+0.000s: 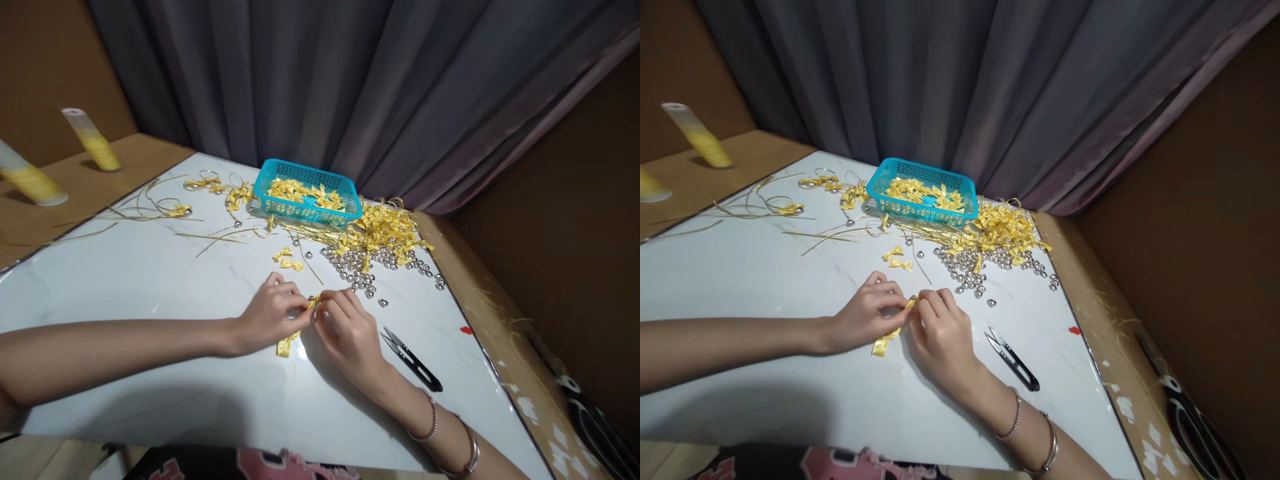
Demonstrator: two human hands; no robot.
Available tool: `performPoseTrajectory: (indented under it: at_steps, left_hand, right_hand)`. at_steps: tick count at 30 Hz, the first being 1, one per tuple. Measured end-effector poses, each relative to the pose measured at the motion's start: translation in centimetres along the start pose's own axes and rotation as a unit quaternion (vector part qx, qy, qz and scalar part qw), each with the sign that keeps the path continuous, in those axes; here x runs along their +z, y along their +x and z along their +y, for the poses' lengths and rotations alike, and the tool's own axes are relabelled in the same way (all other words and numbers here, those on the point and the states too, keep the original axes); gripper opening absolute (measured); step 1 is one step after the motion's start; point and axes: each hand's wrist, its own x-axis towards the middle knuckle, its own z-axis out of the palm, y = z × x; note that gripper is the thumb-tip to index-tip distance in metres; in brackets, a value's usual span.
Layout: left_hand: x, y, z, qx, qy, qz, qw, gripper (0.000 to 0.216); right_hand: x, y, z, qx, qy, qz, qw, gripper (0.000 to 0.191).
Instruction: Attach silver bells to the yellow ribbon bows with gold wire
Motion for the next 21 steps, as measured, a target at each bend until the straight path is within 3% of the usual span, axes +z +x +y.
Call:
performPoseTrajectory:
  at_steps: [13, 21]
  left_hand:
    - [0.06, 0.05, 0.13, 0.009, -0.008, 0.020, 1.000, 0.017]
    - [0.12, 0.12, 0.14, 0.014, 0.006, 0.010, 1.000, 0.019]
  right_hand:
    - [-0.02, 0.13, 0.41, 0.011, 0.012, -0.001, 1.000, 0.015]
    - [-0.09, -0.02, 0.26, -0.028, -0.109, -0.015, 0.994, 0.019]
